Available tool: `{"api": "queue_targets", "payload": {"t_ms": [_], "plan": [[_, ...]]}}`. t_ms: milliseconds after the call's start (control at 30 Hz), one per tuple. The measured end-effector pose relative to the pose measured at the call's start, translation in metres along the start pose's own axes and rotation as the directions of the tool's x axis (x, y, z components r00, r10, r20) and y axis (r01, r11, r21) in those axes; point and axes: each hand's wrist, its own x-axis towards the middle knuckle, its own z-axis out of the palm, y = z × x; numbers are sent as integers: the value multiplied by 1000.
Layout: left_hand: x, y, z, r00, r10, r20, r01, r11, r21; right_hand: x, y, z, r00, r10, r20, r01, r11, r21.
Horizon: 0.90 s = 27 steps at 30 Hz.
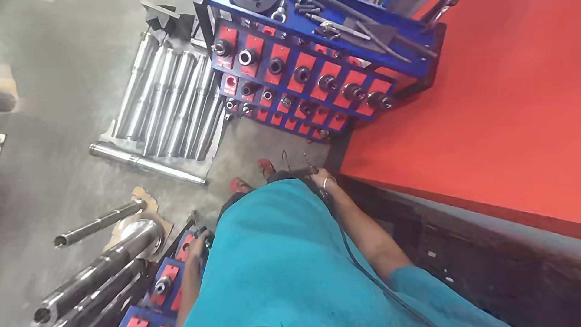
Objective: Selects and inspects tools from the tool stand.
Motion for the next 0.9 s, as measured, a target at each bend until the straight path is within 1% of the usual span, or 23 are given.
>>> {"api": "queue_targets", "payload": {"t_ms": [33,67,100,133,200,233,267,300,333,367,433,467,533,633,700,767,800,867,900], "plan": [[12,7,-6,956,-288,51,288,958,9,-4,-1,5,1000,-5,-3,5,1000,10],[17,9,-6,914,-404,38,404,915,4,-6,-1,10,1000,-9,-5,9,1000,18],[16,9,-5,903,-430,15,430,903,-4,-7,1,16,1000,-11,-9,11,1000,16],[14,8,-6,901,-432,24,433,901,-17,-11,0,20,1000,-6,-6,6,1000,2],[18,-11,-9,899,-431,73,435,899,-45,-18,3,26,1000,14,-1,-14,1000,-19],[25,-29,-9,892,-439,106,446,893,-62,-23,3,28,1000,26,-2,-26,999,-25],[35,-57,-7,892,-439,106,447,891,-77,-28,6,30,999,38,-3,-38,999,-30],[41,-78,-5,891,-443,102,452,889,-81,-31,9,31,999,50,-3,-50,998,-26],[42,-84,-4,888,-448,102,456,887,-73,-33,13,33,998,60,-5,-60,998,-20],[38,-82,-5,879,-465,105,472,881,-46,-34,18,35,998,68,-6,-68,998,-11],[24,-52,-11,861,-492,128,487,871,66,-38,29,39,997,79,-16,-79,997,1],[22,-46,-13,858,-498,126,487,866,110,-41,32,40,996,85,-19,-85,996,-2],[24,-42,-18,846,-515,141,503,857,112,-50,33,37,995,103,-15,-104,995,-14],[40,-47,-17,869,-475,139,463,879,112,-53,25,24,992,122,16,-122,992,-37],[50,-36,-21,903,-414,113,388,900,199,-35,26,19,995,99,-3,-99,993,-70],[62,-26,-27,937,-340,75,297,892,340,-16,11,11,997,71,14,-67,983,-170],[67,-19,-28,951,-302,63,257,889,379,-2,1,9,998,44,33,-35,969,-243],[84,-1,-26,972,-231,40,200,907,372,31,-33,6,993,-3,121,52,913,-405],[94,7,-21,979,-203,19,186,928,322,49,-50,9,986,-17,165,96,869,-485]]}}
